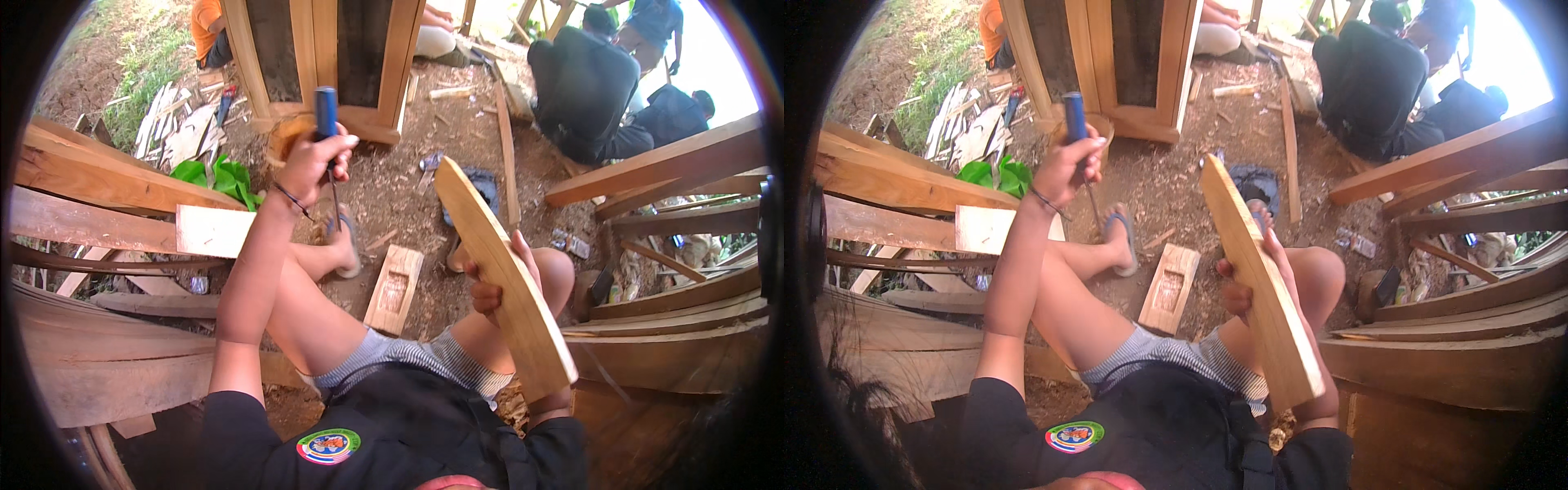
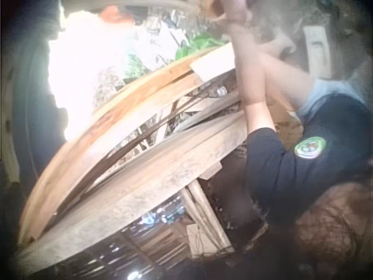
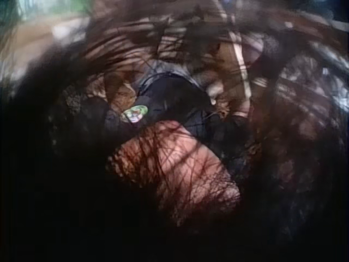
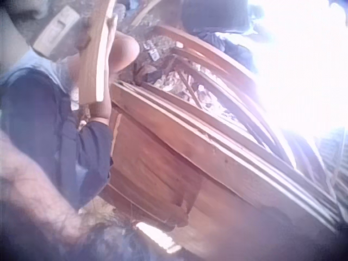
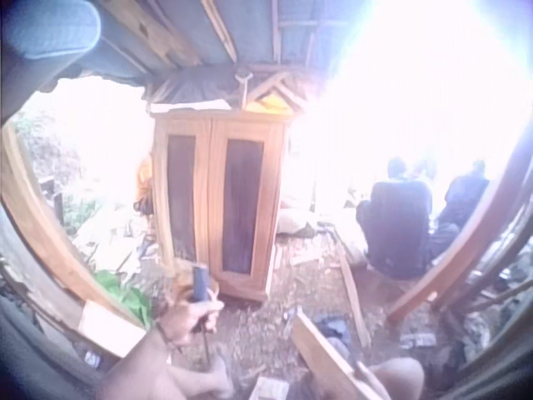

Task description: The person carves out a recessed area in a block of wood using a chisel and a wooden mallet while holding a curved wooden piece.

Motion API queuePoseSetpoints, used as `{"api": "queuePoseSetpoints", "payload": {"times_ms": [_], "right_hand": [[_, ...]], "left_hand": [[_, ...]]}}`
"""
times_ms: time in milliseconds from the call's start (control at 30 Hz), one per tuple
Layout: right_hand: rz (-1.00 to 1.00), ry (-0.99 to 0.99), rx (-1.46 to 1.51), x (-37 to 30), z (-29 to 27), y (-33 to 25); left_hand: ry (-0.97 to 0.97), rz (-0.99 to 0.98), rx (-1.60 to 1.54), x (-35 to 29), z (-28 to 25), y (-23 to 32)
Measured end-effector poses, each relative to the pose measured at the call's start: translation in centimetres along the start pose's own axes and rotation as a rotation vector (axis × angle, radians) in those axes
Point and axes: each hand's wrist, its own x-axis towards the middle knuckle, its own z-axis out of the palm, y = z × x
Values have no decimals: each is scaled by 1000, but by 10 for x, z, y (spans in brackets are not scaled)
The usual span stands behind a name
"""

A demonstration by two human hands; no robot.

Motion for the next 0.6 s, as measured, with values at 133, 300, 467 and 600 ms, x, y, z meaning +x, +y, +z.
{"api": "queuePoseSetpoints", "payload": {"times_ms": [133, 300, 467, 600], "right_hand": [[21, 174, -221, 41, 41, -34], [-135, 398, -473, 131, 77, -49], [-10, 109, -282, 269, -54, -85], [225, 203, -141, 274, -2, -72]], "left_hand": [[-202, 285, 387, 4, 43, 13], [-609, 923, 597, 42, 62, -18], [-676, 926, 658, 92, 68, -31], [-645, 759, 815, 123, 33, -55]]}}
